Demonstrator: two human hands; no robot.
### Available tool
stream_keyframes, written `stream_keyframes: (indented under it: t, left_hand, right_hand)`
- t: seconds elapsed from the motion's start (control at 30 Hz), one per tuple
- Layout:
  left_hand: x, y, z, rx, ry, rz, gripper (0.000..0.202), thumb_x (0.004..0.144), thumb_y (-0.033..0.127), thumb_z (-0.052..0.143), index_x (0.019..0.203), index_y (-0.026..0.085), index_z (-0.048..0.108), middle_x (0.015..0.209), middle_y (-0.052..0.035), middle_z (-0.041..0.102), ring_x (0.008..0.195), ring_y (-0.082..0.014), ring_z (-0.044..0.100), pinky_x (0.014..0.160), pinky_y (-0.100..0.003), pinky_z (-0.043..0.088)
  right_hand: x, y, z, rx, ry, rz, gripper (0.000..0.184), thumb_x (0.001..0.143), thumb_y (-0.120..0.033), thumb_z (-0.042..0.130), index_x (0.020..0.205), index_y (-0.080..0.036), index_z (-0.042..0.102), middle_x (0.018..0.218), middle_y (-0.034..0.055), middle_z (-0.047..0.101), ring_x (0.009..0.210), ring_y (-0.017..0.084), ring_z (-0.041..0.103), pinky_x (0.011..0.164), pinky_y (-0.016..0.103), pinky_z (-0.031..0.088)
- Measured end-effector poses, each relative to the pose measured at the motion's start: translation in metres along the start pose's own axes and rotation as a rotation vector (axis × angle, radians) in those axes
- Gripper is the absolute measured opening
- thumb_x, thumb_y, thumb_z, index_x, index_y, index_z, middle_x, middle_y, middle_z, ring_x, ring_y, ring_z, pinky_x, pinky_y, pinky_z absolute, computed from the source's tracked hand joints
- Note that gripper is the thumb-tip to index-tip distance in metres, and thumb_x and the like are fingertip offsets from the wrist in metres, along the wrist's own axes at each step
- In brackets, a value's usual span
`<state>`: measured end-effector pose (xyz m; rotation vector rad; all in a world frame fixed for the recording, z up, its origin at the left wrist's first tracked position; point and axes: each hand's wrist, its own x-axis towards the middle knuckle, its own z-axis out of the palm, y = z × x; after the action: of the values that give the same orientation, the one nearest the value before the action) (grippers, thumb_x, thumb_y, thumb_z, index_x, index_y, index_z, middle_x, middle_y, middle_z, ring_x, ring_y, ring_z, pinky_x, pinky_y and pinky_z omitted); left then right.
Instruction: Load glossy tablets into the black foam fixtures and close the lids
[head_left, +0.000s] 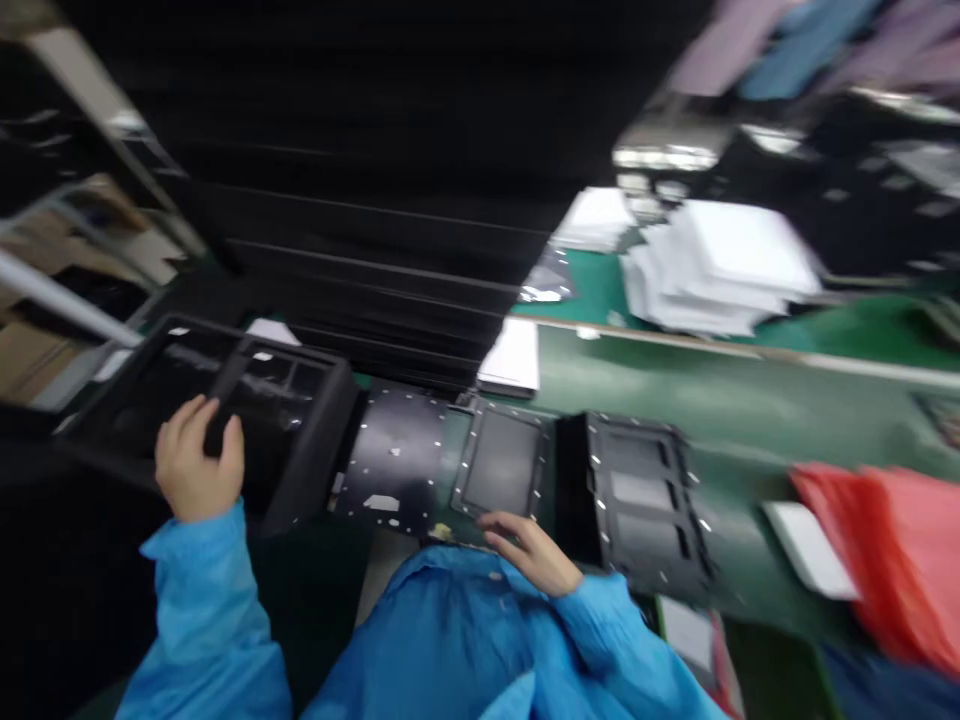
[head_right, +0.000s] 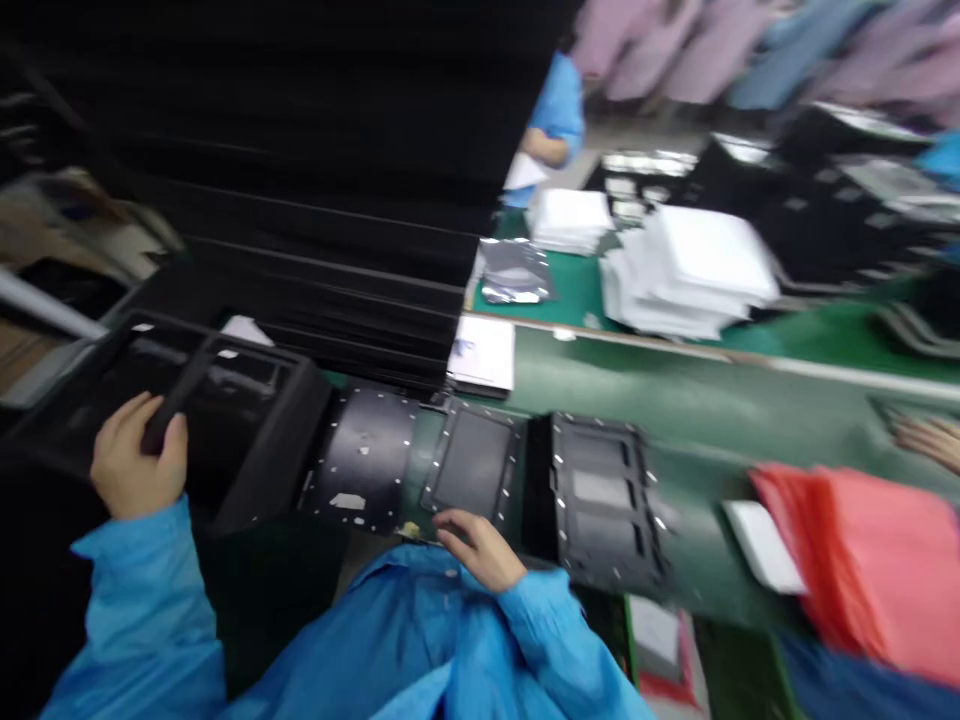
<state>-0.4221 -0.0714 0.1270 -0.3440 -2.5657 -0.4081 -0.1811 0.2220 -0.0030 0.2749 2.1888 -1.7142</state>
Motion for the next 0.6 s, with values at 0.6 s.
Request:
stream_keyframes:
  t: [0.6]
  left_hand:
    - [-0.236, 0.356, 0.238, -0.925, -1.419, -0.667, 0.057, 0.092, 0.052, 0.027, 0.132, 0.018, 0.050, 0.144, -0.0122, 0.043, 0.138, -0.0265, 0.033, 0.114, -0.047, 0.028]
  right_hand:
    - [-0.128, 0.224, -0.196, 0.748, 0.897, 0.411, 0.029, 0.081, -0.042, 0.054, 0.095, -0.021, 0.068, 0.123, 0.0125, 0.063, 0.121, 0.026, 0.053, 0.101, 0.042, 0.041]
